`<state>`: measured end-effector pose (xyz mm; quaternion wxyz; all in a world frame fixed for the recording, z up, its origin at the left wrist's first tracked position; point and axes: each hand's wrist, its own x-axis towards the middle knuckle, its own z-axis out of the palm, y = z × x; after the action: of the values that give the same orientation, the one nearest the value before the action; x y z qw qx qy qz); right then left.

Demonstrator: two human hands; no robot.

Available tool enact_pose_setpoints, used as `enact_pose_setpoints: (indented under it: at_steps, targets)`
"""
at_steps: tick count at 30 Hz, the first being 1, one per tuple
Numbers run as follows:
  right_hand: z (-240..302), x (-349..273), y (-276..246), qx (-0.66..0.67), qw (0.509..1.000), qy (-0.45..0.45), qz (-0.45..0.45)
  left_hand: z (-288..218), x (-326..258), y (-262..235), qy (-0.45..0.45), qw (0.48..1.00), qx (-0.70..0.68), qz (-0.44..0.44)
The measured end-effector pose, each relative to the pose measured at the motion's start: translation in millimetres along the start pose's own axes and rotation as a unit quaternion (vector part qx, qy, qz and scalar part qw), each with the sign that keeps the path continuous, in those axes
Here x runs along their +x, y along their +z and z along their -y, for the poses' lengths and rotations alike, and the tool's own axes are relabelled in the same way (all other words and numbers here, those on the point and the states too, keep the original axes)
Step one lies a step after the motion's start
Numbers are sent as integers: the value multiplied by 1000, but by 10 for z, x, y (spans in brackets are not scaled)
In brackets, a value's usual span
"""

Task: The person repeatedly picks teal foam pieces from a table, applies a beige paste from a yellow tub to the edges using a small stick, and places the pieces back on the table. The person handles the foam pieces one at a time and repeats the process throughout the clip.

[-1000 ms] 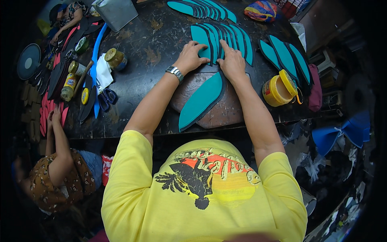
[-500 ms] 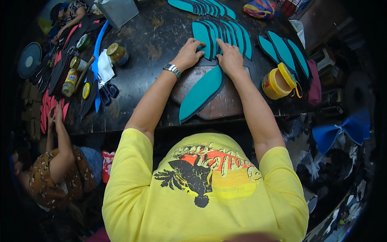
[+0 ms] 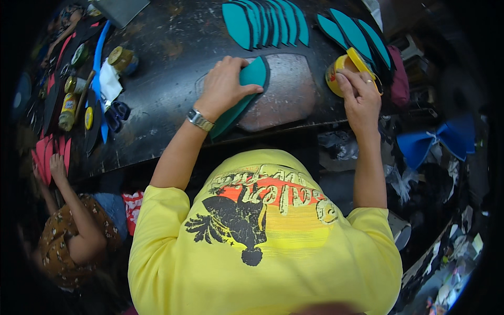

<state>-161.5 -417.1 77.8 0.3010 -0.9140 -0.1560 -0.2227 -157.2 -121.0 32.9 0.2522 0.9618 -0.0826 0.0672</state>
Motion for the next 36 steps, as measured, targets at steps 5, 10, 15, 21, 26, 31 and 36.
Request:
enact_pose_setpoints:
  at_steps: [5, 10, 15, 21, 26, 31, 36]
  targets:
    - [-124, -120, -245, -164, 972, 151, 78, -151, 46, 12, 21, 981, -185, 46]
    - [-216, 19, -113, -177, 962, 167, 123, -380, 25, 35, 61, 890, -424, 158]
    - [-147, -64, -178, -184, 965, 161, 95, -438, -39, 142, -39, 788, -573, 223]
    - [-77, -273, -79, -300, 931, 174, 117, -445, -104, 231, -47, 766, -603, 216]
    - [128, -309, -155, -303, 936, 125, 127, -414, -98, 191, -51, 759, -604, 236]
    - [402, -278, -208, -82, 993, 18, 86, -417, -102, 138, -30, 729, -632, 260]
    - [479, -313, 176, 183, 979, -4, 85, -445, -145, 74, -10, 701, -654, 285]
